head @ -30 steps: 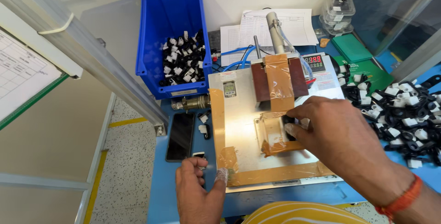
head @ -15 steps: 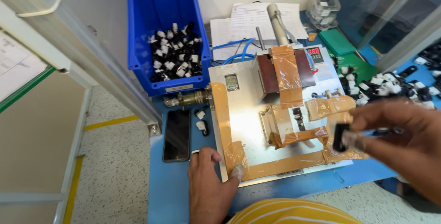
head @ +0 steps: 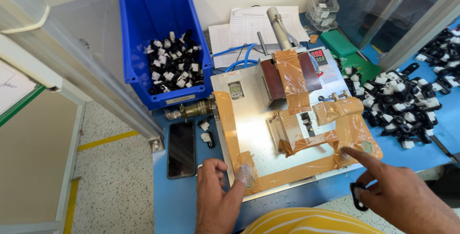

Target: The person places small black plastic components one at a time into the fixture of a bench-top press machine, presses them using the machine, then removes the pressed part and sets it aside, repeating the cycle continuously. They pick parts from a pile on the workbench and wear finger cots while handling the components.

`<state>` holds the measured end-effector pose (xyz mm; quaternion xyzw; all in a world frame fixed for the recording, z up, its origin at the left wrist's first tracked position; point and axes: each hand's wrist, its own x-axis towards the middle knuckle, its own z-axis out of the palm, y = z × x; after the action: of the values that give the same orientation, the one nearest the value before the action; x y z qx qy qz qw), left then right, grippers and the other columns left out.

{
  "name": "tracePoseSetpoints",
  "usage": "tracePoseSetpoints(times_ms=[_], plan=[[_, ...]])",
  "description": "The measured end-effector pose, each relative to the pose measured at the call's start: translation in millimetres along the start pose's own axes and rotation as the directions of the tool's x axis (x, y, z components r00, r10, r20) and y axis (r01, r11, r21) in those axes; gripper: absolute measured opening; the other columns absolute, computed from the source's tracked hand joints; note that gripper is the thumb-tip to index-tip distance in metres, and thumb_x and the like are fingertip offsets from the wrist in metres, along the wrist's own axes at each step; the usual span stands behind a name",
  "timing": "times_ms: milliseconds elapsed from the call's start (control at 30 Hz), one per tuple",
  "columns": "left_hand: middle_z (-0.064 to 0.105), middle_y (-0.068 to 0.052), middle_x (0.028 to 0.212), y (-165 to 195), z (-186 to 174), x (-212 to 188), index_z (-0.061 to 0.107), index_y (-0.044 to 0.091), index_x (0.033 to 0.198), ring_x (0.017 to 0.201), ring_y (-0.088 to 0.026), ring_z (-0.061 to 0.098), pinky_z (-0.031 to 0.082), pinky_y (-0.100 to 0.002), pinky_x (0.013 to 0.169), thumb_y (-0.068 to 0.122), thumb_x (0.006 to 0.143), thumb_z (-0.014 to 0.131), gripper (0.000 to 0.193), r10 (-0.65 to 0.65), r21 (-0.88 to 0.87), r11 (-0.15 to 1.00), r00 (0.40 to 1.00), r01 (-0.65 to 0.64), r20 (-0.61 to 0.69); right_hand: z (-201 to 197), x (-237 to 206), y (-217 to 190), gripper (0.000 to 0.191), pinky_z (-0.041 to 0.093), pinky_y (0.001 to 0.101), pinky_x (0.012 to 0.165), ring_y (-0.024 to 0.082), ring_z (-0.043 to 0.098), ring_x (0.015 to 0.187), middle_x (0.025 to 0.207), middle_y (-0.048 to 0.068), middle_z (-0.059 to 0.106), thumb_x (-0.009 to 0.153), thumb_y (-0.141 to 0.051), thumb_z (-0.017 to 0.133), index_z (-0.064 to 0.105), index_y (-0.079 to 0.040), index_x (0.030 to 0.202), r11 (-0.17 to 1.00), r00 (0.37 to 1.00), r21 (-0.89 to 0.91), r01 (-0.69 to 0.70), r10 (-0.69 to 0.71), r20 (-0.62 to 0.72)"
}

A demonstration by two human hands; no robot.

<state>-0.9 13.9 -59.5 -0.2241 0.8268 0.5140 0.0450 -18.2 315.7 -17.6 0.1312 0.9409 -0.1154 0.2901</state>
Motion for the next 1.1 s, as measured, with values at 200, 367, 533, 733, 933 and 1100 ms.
tracePoseSetpoints(times_ms=[200, 367, 533, 733, 933, 1100], plan=[[0.051, -0.007, 0.097, 5, -7, 2, 0.057, 0.010, 0.109, 0.086, -0.016, 0.049, 0.049, -0.033, 0.080, 0.039, 0.078, 0.085, 0.051, 0.051, 0.020, 0.999, 0.999, -0.051, 0.000, 10, 17, 14, 0.100, 0.065, 0.0331, 0.088, 0.018, 0.081, 0.088, 0.097, 0.000, 0.081, 0.087, -0.019, 0.079, 0.021, -0.051, 0.161, 0.999, 0.997, 0.038, -0.030, 0.027, 0.077], [0.051, -0.007, 0.098, 9, -5, 5, 0.057, 0.010, 0.110, 0.087, -0.016, 0.048, 0.049, -0.033, 0.081, 0.035, 0.078, 0.085, 0.049, 0.001, 0.017, 1.000, 1.000, -0.001, 0.019, 17, 32, 31, 0.108, 0.066, 0.0323, 0.095, 0.017, 0.081, 0.095, 0.104, 0.000, 0.080, 0.083, -0.017, 0.081, 0.018, -0.053, 0.162, 0.998, 0.993, 0.027, -0.050, 0.047, 0.112], [0.052, -0.006, 0.099, 9, -3, 10, 0.056, 0.011, 0.110, 0.087, -0.016, 0.050, 0.050, -0.032, 0.081, 0.033, 0.076, 0.085, 0.050, -0.009, 0.031, 0.999, 1.000, 0.008, 0.019, 23, 45, 40, 0.116, 0.060, 0.0320, 0.102, 0.016, 0.080, 0.103, 0.107, -0.001, 0.081, 0.081, -0.018, 0.082, 0.009, -0.052, 0.164, 0.995, 0.989, -0.088, -0.040, 0.052, 0.135], [0.053, -0.007, 0.098, 5, 3, 16, 0.057, 0.011, 0.109, 0.089, -0.017, 0.052, 0.050, -0.034, 0.082, 0.032, 0.074, 0.086, 0.051, 0.040, 0.046, 0.998, 0.999, -0.041, 0.032, -7, 35, 36, 0.090, 0.065, 0.0250, 0.093, 0.009, 0.079, 0.096, 0.104, -0.008, 0.080, 0.083, -0.026, 0.085, 0.036, -0.048, 0.156, 0.996, 0.992, 0.051, 0.068, -0.073, 0.099], [0.051, -0.004, 0.104, -4, 10, 22, 0.051, 0.016, 0.116, 0.101, -0.017, 0.054, 0.048, -0.036, 0.093, 0.019, 0.066, 0.086, 0.060, -0.010, 0.138, 0.990, 0.987, -0.012, 0.158, -62, 6, -29, 0.028, 0.063, 0.0308, 0.083, 0.013, 0.077, 0.090, 0.098, 0.002, 0.079, 0.089, -0.027, 0.084, 0.079, -0.015, 0.114, 0.970, 0.973, 0.208, 0.123, -0.076, -0.220], [0.052, -0.006, 0.101, -9, 13, 24, 0.051, 0.017, 0.114, 0.100, -0.020, 0.054, 0.048, -0.037, 0.093, 0.021, 0.064, 0.092, 0.065, -0.031, 0.182, 0.983, 0.991, 0.007, 0.129, -86, -6, -95, 0.030, 0.063, 0.0308, 0.075, 0.016, 0.077, 0.082, 0.091, 0.005, 0.079, 0.085, -0.020, 0.081, 0.083, -0.014, 0.114, 0.955, 0.942, 0.207, 0.214, -0.146, -0.302]])
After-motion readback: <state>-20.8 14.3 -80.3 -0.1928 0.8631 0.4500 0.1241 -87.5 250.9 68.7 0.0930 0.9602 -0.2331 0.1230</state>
